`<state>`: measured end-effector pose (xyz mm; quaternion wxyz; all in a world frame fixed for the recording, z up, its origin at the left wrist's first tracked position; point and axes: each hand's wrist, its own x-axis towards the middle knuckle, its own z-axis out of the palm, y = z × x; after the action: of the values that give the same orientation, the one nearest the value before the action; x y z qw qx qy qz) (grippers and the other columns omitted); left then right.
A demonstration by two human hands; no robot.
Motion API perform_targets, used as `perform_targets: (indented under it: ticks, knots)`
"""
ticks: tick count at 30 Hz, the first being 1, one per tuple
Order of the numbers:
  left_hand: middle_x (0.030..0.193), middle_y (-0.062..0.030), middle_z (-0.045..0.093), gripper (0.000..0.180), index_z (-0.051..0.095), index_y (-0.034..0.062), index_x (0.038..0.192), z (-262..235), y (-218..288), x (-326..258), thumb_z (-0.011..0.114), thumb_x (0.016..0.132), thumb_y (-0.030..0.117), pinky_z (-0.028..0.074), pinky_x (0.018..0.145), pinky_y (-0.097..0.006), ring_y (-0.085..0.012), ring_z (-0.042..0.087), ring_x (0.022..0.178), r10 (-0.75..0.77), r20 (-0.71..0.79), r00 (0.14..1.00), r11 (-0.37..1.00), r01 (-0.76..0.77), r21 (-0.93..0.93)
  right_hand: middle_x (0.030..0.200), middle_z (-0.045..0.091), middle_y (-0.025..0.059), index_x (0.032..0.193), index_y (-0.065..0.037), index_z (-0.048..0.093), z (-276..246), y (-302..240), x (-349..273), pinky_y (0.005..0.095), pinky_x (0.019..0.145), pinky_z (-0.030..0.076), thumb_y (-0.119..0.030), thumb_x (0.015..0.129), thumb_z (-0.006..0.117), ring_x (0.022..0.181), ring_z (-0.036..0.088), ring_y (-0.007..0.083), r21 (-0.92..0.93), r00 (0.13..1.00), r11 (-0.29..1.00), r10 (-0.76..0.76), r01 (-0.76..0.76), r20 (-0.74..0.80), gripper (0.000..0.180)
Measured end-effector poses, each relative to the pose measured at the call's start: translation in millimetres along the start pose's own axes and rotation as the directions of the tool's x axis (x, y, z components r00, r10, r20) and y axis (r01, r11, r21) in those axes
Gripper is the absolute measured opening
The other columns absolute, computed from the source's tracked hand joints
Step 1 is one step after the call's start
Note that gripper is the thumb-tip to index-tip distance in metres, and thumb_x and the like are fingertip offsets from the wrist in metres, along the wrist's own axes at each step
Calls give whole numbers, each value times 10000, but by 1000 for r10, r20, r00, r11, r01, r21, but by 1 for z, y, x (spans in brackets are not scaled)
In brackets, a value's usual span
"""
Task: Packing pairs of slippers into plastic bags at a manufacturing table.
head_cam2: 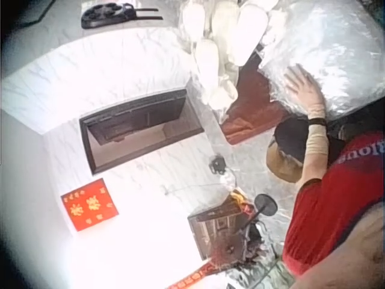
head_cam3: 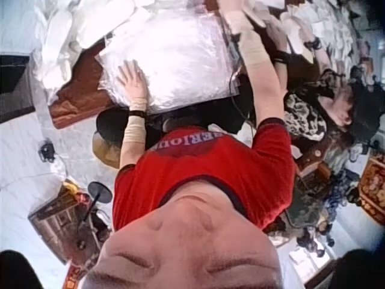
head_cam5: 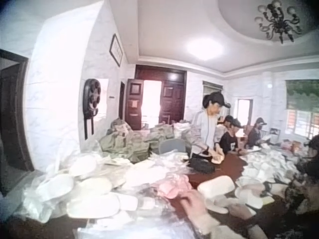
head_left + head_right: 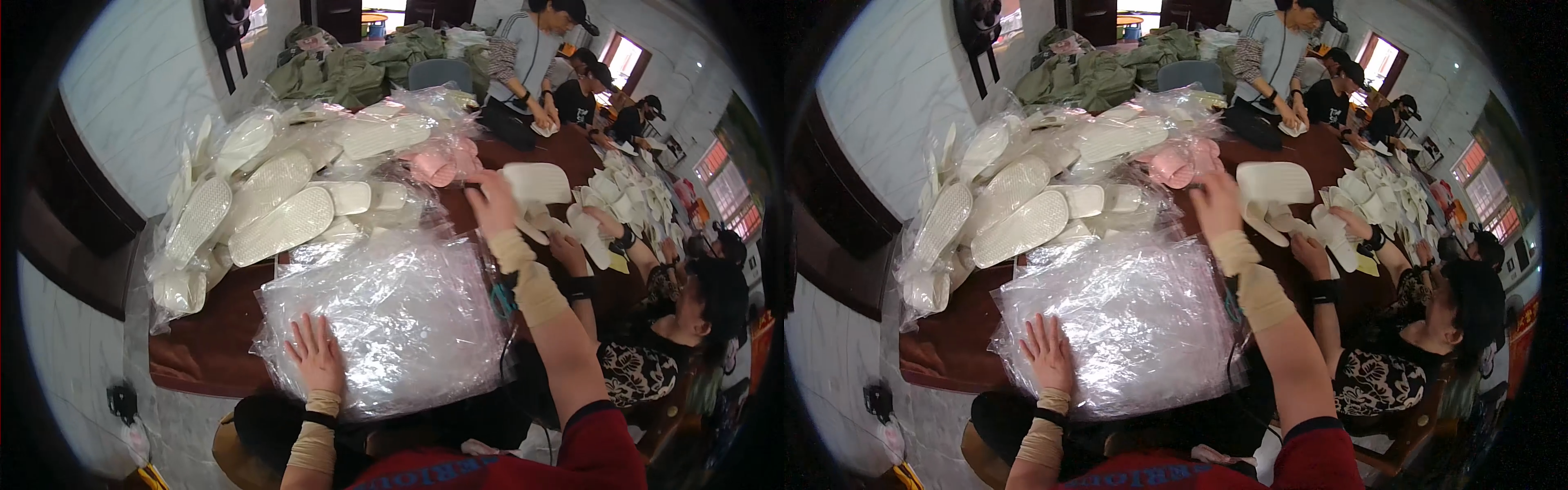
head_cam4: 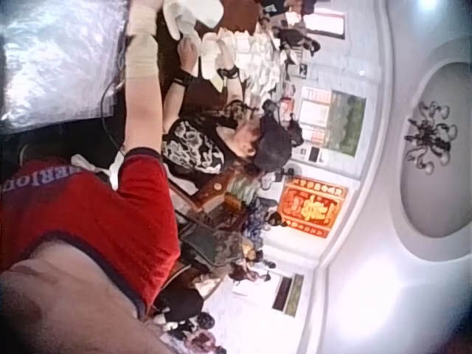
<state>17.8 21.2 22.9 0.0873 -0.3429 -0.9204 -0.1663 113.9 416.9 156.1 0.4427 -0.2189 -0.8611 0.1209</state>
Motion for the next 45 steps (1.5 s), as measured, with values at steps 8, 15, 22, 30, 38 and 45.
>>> perform_targets:
  ticks: [8,15,22,30,38,45]
  knots:
    - [1546,-140,268,545,379,179,1450,0,8,4,524,925,204,104,1134,-598,-391,194,1434,11,21,1000,997,-10,-73,1098,668,188,1189,-45,625,226,-20,6,373,909,473,-300,804,679,1042,622,326,207,861,869,359,-449,360,465]
    - [1541,-136,283,547,390,175,1445,2,11,4,535,919,215,100,1133,-602,-388,212,1430,16,6,1000,994,-15,-106,894,677,95,1115,-4,614,234,18,29,321,695,500,-235,760,757,750,623,193,335,826,781,377,-527,420,447]
    - [1545,-132,277,535,387,167,1447,-5,-3,-3,522,931,216,98,1140,-585,-375,205,1434,-10,-28,1000,997,7,-82,815,625,35,948,-26,583,61,-38,67,279,633,485,-149,795,731,706,583,136,487,861,710,424,-509,281,246]
    - [1557,-114,253,523,373,180,1455,8,0,-2,491,950,250,86,1148,-566,-358,177,1445,39,-72,997,998,-43,-56,736,544,-23,944,-92,546,-118,-139,28,227,456,416,-177,854,685,574,516,59,638,786,459,340,-618,516,186]
    - [1579,-164,146,702,225,100,1512,74,-44,-42,431,933,440,54,1180,-499,-350,115,1460,169,147,975,916,-100,-390,810,548,-6,1026,-80,550,-154,-227,-74,244,406,433,-147,889,634,566,506,56,362,369,68,183,-930,911,174]
    - [1587,-136,144,726,226,147,1520,-2,-2,-11,483,923,471,50,1145,-576,-346,82,1470,86,-29,996,996,-85,28,835,581,19,1075,-22,618,-66,-158,-180,253,655,515,-160,966,541,755,566,89,512,646,496,140,-702,750,192]
